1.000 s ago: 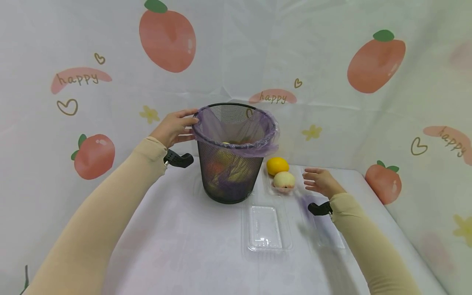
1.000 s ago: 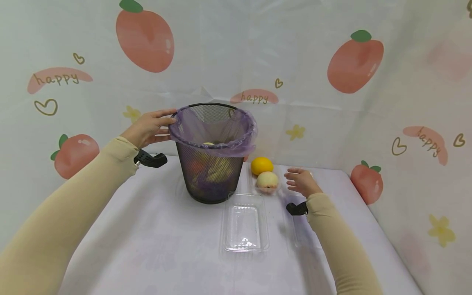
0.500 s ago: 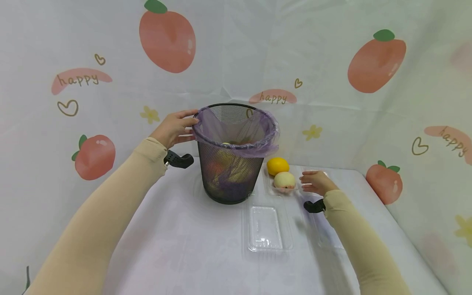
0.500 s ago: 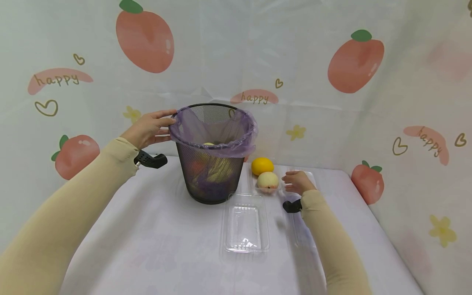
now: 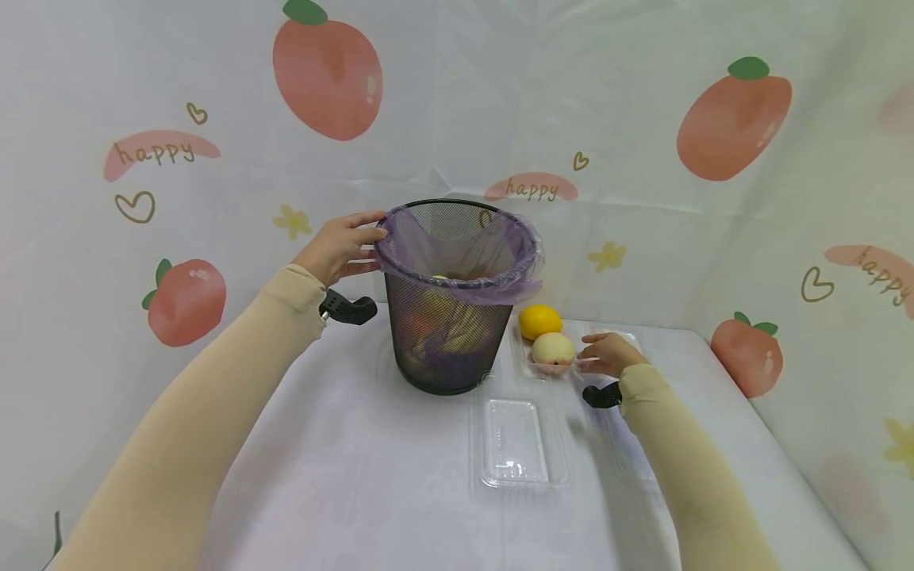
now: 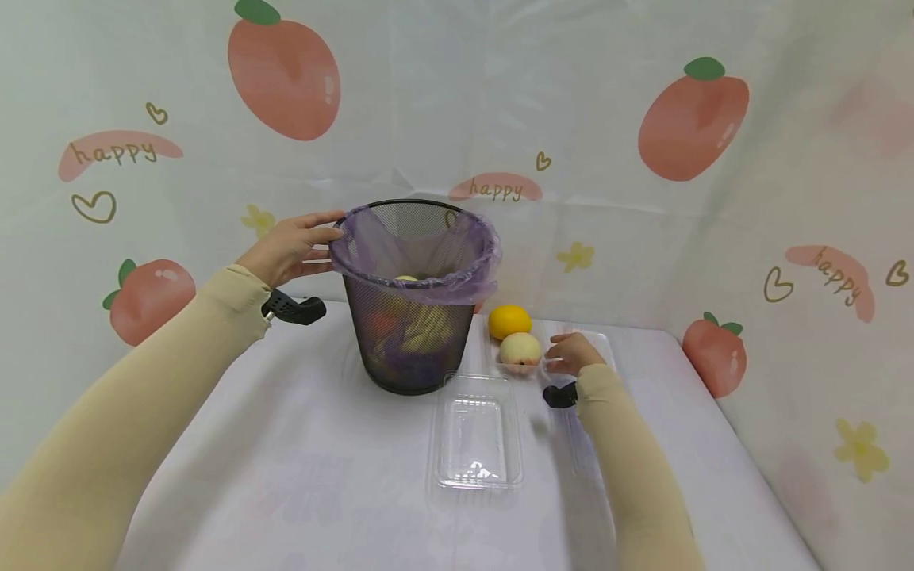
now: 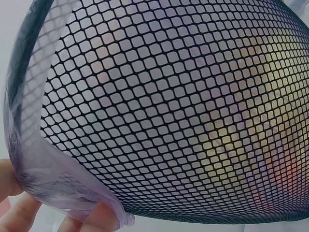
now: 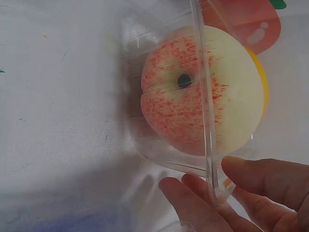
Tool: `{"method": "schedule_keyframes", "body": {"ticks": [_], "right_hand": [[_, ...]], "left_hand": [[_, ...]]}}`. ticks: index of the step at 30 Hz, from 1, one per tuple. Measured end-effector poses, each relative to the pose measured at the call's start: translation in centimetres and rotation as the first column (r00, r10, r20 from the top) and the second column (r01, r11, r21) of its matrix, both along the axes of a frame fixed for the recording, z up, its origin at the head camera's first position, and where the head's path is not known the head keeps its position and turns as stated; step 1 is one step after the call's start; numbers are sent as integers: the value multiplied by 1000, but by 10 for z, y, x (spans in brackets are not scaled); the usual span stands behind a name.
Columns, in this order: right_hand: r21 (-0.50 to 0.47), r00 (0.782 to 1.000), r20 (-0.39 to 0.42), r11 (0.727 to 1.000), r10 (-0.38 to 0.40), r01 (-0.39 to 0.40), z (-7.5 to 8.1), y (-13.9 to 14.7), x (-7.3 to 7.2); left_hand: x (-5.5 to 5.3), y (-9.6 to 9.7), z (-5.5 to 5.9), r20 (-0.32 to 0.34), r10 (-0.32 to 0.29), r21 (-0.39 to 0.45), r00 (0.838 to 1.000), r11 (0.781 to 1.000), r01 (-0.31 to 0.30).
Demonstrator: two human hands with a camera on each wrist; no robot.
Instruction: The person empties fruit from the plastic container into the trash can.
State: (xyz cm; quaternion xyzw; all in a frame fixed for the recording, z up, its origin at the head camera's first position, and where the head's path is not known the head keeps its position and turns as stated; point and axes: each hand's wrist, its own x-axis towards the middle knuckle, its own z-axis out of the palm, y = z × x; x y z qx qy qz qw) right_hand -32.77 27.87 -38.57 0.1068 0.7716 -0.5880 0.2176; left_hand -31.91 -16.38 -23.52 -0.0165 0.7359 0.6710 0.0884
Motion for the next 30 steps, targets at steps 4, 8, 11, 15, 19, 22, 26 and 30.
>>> {"method": "schedule_keyframes", "body": {"ticks": [4,8,11,15,19,22,26,30], "right_hand": [[-13,1000,9,1000,-14,14,-3,-2,-3],[-23,1000,11,999,-23,23,-7,-4,-5],[-60,999,21,998,-30,31,-8,-4,-6],[-122,998,51,992,-35,41,-8,-4,-7],[-150,995,89,987,-44,57,-7,-4,-7],[-149,994,105,988,-36,51,-7,-3,-7],[-204,994,112,979,-3,26,-8,-1,-7],[-309,993,117,951,16,22,-6,-1,-8]], "left_hand": [[0,0,0,1,2,-3,1000,1000,-2],[0,0,0,0,1,-8,1000,1000,-1],[0,0,0,1,2,-6,1000,1000,-2],[0,0,0,-1,2,5,1000,1000,-2],[0,1,-1,-7,1,9,1000,1000,0],[0,2,-1,-6,4,1,1000,1000,-4],[0,1,-1,-2,8,-7,1000,1000,-8],[-1,0,-1,-7,6,-11,1000,1000,-6]]}}
